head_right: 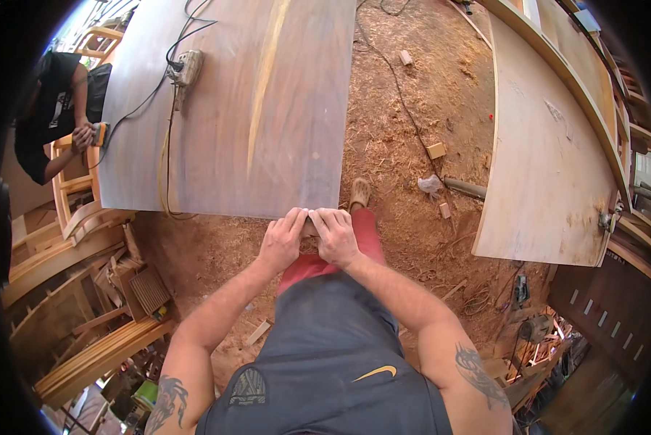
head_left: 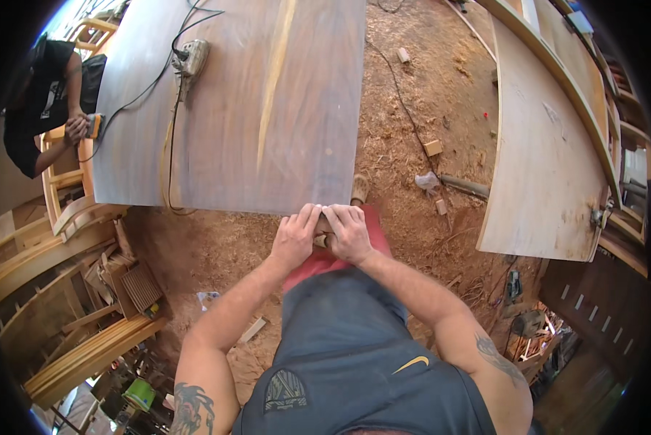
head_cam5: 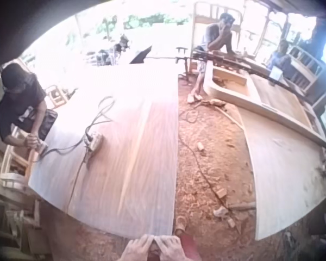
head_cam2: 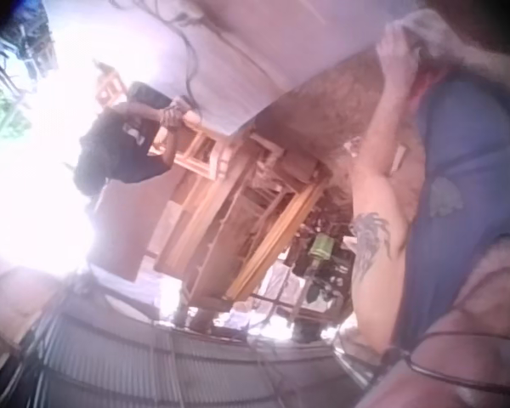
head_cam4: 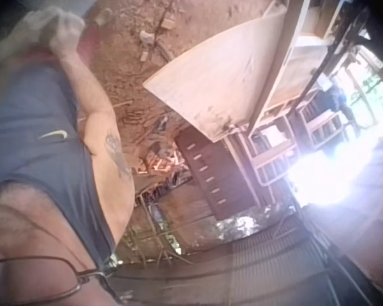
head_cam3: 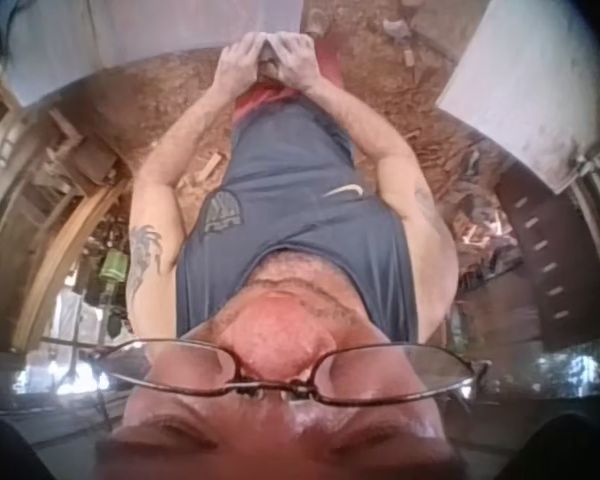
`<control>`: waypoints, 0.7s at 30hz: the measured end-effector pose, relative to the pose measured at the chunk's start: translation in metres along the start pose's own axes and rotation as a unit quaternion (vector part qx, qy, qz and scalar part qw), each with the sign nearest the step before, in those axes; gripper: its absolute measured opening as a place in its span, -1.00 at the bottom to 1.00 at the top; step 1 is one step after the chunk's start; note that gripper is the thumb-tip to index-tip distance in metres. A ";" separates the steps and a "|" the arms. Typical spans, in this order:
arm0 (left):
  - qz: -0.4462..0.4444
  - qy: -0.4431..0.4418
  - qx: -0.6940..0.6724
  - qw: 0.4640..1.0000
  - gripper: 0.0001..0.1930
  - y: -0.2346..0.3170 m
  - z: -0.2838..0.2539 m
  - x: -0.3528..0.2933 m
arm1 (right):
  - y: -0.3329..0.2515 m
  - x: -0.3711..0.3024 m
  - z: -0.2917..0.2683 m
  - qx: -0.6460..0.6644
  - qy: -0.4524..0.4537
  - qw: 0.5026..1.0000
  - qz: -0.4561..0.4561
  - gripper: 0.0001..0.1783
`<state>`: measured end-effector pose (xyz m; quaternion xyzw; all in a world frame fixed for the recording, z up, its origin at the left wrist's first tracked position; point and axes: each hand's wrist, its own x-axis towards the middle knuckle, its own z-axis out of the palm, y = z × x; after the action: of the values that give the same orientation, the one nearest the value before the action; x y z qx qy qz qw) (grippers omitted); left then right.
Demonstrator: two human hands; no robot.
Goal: The person sands the surface of a wooden tabletop by hand with a piece of sandpaper and a sanding block, including the edges and the center.
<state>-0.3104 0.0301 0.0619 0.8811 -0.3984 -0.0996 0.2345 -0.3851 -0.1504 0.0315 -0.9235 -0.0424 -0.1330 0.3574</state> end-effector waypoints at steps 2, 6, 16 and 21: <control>0.006 -0.028 0.013 1.000 -0.37 -0.003 -0.002 -0.001 | 0.006 0.003 -0.001 -0.023 -0.019 0.998 -0.047 -0.41; 0.003 0.069 0.051 0.996 -0.38 -0.033 -0.007 0.112 | 0.072 0.107 -0.012 -0.114 0.038 0.989 -0.081 -0.43; 0.052 0.027 0.016 0.998 -0.38 -0.048 -0.001 0.091 | 0.037 0.079 -0.005 -0.066 0.032 0.997 -0.012 -0.40; 0.012 -0.033 -0.014 0.999 -0.39 -0.001 0.010 0.014 | 0.014 0.003 -0.008 -0.055 -0.004 0.998 -0.022 -0.43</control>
<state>-0.3039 0.0170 0.0532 0.8691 -0.4149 -0.1312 0.2352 -0.3812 -0.1661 0.0285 -0.9412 -0.0570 -0.1395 0.3024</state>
